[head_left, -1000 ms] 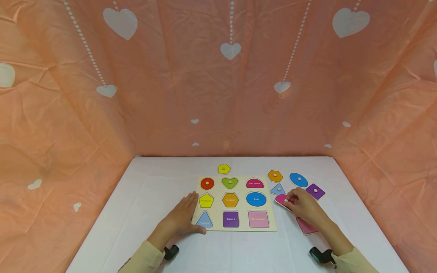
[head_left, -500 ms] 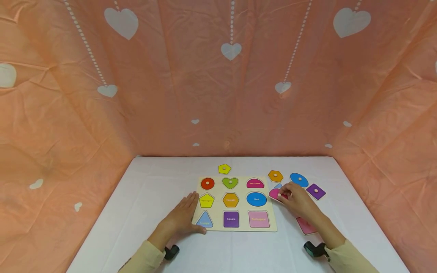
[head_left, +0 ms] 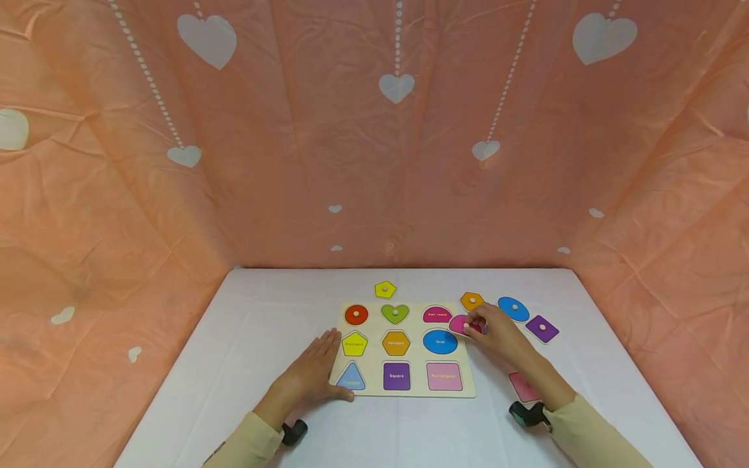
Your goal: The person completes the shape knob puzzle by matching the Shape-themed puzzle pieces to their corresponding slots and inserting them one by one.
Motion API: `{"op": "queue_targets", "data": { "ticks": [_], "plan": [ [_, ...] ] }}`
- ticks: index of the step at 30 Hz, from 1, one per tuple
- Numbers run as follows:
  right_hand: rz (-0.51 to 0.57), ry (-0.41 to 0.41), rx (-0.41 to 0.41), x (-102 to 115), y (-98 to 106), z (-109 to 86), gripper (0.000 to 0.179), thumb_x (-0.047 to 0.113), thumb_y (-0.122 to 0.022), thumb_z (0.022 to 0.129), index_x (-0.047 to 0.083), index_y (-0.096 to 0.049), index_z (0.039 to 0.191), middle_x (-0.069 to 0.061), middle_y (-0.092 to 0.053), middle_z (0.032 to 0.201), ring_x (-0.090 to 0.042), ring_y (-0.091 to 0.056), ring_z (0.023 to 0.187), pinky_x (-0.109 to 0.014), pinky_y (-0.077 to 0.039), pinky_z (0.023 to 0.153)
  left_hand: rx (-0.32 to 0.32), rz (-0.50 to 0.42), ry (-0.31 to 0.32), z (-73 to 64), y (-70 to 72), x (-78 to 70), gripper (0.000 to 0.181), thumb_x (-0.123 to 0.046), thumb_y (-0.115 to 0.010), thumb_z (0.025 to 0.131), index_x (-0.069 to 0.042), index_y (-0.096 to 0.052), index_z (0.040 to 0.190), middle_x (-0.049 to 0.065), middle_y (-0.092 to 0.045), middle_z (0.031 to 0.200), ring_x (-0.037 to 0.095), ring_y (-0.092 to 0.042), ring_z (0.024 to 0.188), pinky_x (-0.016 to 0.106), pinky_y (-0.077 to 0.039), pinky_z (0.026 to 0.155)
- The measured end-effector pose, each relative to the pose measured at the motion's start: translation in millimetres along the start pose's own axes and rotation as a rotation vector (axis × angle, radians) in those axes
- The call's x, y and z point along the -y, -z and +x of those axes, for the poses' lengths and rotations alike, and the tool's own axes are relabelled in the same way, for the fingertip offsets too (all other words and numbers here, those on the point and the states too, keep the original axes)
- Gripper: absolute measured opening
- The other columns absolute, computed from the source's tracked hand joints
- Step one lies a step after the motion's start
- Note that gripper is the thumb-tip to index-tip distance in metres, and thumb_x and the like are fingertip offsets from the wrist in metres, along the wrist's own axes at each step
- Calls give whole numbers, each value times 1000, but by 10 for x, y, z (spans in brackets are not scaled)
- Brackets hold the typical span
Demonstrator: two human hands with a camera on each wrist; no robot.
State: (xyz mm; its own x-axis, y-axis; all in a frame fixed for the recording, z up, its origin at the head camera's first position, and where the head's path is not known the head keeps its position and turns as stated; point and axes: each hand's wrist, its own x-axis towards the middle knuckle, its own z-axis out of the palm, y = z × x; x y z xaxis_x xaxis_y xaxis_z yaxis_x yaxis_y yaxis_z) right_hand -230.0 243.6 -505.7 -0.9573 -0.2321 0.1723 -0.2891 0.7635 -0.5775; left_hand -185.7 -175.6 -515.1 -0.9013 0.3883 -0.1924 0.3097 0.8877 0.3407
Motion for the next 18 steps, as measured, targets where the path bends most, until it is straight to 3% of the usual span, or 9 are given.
{"op": "queue_targets", "data": {
  "ticks": [18],
  "plan": [
    [-16, 94, -9, 82, -110, 293, 15, 10, -85, 93, 6, -74, 101, 0, -63, 92, -18, -59, 91, -33, -61, 81, -8, 5, -16, -13, 23, -10, 134, -60, -93, 75, 7, -23, 167, 23, -22, 176, 36, -20, 164, 51, -20, 134]
  ]
}}
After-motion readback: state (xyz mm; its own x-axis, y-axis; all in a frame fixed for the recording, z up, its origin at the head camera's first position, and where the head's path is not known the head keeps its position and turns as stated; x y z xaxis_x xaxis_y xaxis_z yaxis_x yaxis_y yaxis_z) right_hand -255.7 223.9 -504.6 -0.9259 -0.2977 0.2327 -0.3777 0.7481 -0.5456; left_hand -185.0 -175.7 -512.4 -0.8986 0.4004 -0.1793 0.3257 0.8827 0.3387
